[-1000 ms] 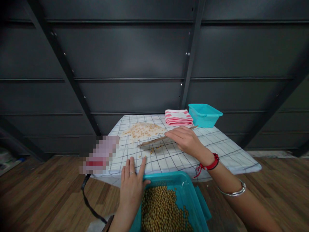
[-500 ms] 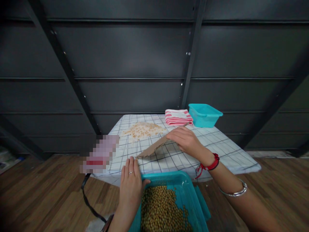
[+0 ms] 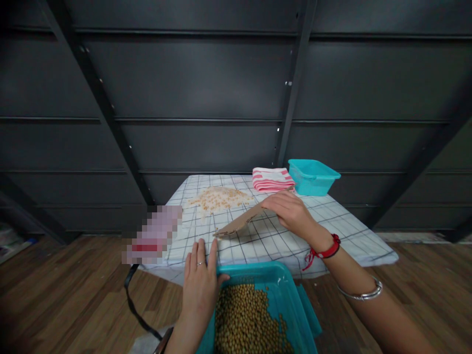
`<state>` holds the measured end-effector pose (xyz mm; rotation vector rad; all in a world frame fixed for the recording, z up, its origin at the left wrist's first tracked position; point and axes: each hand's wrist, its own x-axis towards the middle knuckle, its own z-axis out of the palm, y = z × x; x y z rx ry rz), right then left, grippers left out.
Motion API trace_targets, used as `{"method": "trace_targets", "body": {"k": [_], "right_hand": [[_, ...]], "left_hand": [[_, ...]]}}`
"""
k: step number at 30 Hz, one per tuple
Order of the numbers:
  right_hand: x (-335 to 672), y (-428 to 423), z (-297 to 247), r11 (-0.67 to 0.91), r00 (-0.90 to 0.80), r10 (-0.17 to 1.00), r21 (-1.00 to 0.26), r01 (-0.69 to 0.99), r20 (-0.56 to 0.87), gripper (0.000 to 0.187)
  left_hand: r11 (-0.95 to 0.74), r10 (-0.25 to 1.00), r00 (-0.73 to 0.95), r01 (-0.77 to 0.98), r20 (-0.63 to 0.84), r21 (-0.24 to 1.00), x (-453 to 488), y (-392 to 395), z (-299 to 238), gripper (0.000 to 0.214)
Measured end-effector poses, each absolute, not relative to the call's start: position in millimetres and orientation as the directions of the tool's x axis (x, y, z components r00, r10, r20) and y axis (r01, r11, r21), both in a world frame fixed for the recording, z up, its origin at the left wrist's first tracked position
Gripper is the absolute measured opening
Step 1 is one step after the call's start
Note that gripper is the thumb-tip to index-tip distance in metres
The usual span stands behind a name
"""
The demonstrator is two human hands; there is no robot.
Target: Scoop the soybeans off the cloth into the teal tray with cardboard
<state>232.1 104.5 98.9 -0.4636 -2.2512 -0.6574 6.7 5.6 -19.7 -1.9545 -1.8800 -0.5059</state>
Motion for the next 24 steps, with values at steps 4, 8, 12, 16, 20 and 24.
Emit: {"method": "trace_targets", "body": {"k": [4, 8, 12, 16, 20, 24], "right_hand": [[222.6, 114.1, 94.0, 0.785, -0.647, 0.122, 0.326, 0.527, 0.753, 0.039], [213.9, 124.5, 90.4, 0.756, -0.636, 0.12, 0.345, 0.556, 0.762, 0.036], [216.1, 124.2, 90.3, 0.765, -0.663, 0.141, 0.344, 0.544, 0.735, 0.038], [227.0, 114.9, 93.2, 0.768, -0.655, 0.146, 0.333, 0.548, 0.741, 0.04], [236.3, 104.9, 96.1, 0.759, -0.657, 0.131, 0.352, 0.548, 0.742, 0.038], [242.2, 96.4, 97.7, 0.756, -0.659, 0.143, 0.348, 0.555, 0.738, 0.04]], "left_hand": [[-0.016, 0.868, 0.022, 1.0, 0.497, -0.016, 7.5, 5.4, -15.6, 0.063], [-0.003, 0.873, 0.02, 0.999, 0.488, -0.034, 8.8, 5.2, -12.5, 0.062], [0.008, 0.874, 0.013, 0.999, 0.485, -0.041, 9.4, 6.4, -12.9, 0.062], [-0.007, 0.868, 0.038, 0.998, 0.495, -0.065, 8.1, 7.1, -17.8, 0.061], [-0.019, 0.864, 0.054, 0.997, 0.501, -0.075, 6.2, 7.0, -22.8, 0.06], [-0.028, 0.866, 0.056, 0.998, 0.497, -0.064, 5.2, 7.2, -24.4, 0.059]]}}
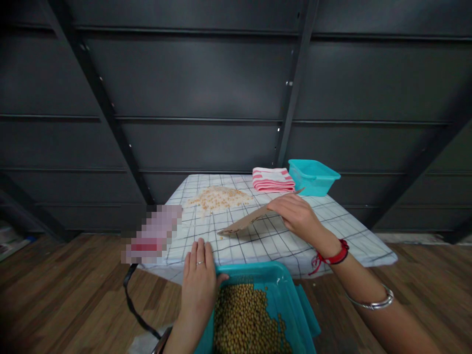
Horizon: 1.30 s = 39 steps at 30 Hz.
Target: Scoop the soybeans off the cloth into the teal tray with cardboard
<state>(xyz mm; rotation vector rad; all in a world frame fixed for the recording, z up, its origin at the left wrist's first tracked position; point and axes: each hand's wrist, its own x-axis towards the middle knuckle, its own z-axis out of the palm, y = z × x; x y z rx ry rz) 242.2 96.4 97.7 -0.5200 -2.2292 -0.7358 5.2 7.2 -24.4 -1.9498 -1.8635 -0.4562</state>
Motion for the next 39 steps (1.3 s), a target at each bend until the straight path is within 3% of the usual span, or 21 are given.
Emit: {"method": "trace_targets", "body": {"k": [11, 39], "right_hand": [[243.3, 95.4, 98.7, 0.708, -0.641, 0.139, 0.377, 0.597, 0.754, 0.037], [244.9, 66.8, 104.8, 0.759, -0.708, 0.18, 0.362, 0.542, 0.683, 0.042]], "left_hand": [[-0.015, 0.867, 0.045, 0.998, 0.497, -0.065, 7.0, 7.5, -18.6, 0.061], [-0.028, 0.877, 0.035, 0.999, 0.479, -0.022, 6.4, 8.5, -24.5, 0.056]]}}
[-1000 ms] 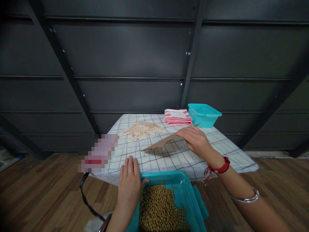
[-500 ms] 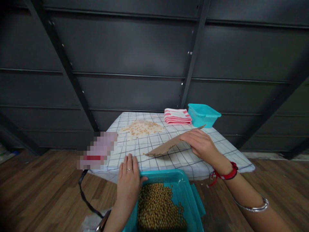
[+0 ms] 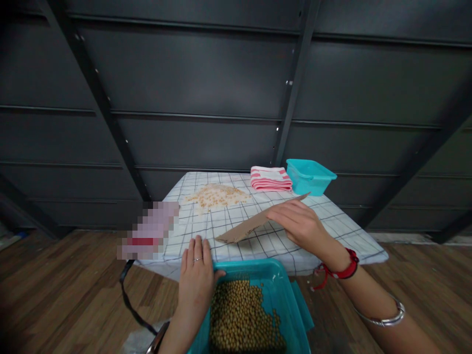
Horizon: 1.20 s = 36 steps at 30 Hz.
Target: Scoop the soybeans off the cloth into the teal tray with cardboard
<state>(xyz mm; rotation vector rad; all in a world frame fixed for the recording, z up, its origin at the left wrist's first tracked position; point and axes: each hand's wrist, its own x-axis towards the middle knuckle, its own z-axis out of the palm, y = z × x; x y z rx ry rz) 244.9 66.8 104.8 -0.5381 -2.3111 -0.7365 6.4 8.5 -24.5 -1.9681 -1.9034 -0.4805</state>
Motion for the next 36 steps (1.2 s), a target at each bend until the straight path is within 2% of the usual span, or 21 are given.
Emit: {"method": "trace_targets", "body": {"k": [6, 11, 21, 28, 36], "right_hand": [[250.4, 67.2, 109.1, 0.723, -0.682, 0.179, 0.376, 0.58, 0.709, 0.044], [237.0, 76.1, 105.8, 0.751, -0.691, 0.139, 0.379, 0.54, 0.71, 0.04], [253.0, 67.4, 105.1, 0.775, -0.713, 0.188, 0.345, 0.53, 0.675, 0.042], [256.4, 72.0, 104.9, 0.671, -0.67, 0.227, 0.385, 0.634, 0.707, 0.043], [247.5, 62.8, 112.9, 0.701, -0.725, 0.299, 0.372, 0.608, 0.621, 0.047]], "left_hand": [[-0.003, 0.888, 0.003, 1.0, 0.46, 0.001, 10.2, 6.1, -14.3, 0.055], [-0.019, 0.874, 0.025, 1.0, 0.486, -0.017, 8.2, 6.3, -17.4, 0.057], [-0.017, 0.894, 0.012, 1.0, 0.449, 0.006, 8.9, 5.6, -13.8, 0.055], [-0.02, 0.887, 0.03, 0.999, 0.46, -0.026, 8.7, 5.4, -13.0, 0.056], [-0.018, 0.906, 0.019, 1.0, 0.423, -0.007, 10.9, 3.4, -5.3, 0.051]]}}
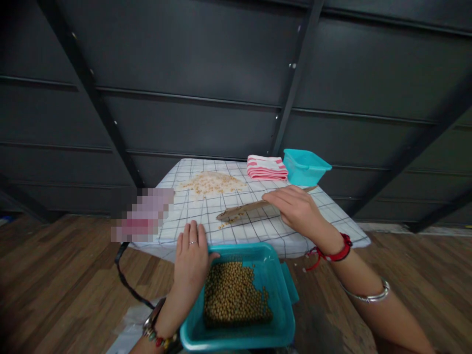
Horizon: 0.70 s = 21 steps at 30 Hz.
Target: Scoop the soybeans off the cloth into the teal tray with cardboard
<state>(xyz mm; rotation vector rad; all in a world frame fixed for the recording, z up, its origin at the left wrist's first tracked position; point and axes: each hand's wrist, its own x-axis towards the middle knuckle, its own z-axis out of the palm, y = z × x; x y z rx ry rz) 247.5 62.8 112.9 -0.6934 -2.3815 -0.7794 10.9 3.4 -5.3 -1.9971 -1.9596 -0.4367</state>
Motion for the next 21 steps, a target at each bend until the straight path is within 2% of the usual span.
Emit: {"method": "trace_targets", "body": {"k": [12, 18, 21], "right_hand": [[245.4, 47.3, 123.6, 0.762, -0.789, 0.256, 0.387, 0.52, 0.558, 0.049], [248.8, 77.6, 131.7, 0.704, -0.736, 0.328, 0.366, 0.609, 0.592, 0.038], [243.7, 104.0, 137.6, 0.709, -0.729, 0.395, 0.319, 0.629, 0.559, 0.032]], "left_hand": [[0.01, 0.935, -0.025, 0.999, 0.354, 0.044, 14.7, 3.3, 2.7, 0.056], [0.005, 0.929, -0.04, 0.995, 0.367, 0.096, 15.1, 3.0, 3.2, 0.058], [0.006, 0.92, -0.041, 0.996, 0.391, 0.091, 15.2, 3.4, 1.0, 0.056]]}}
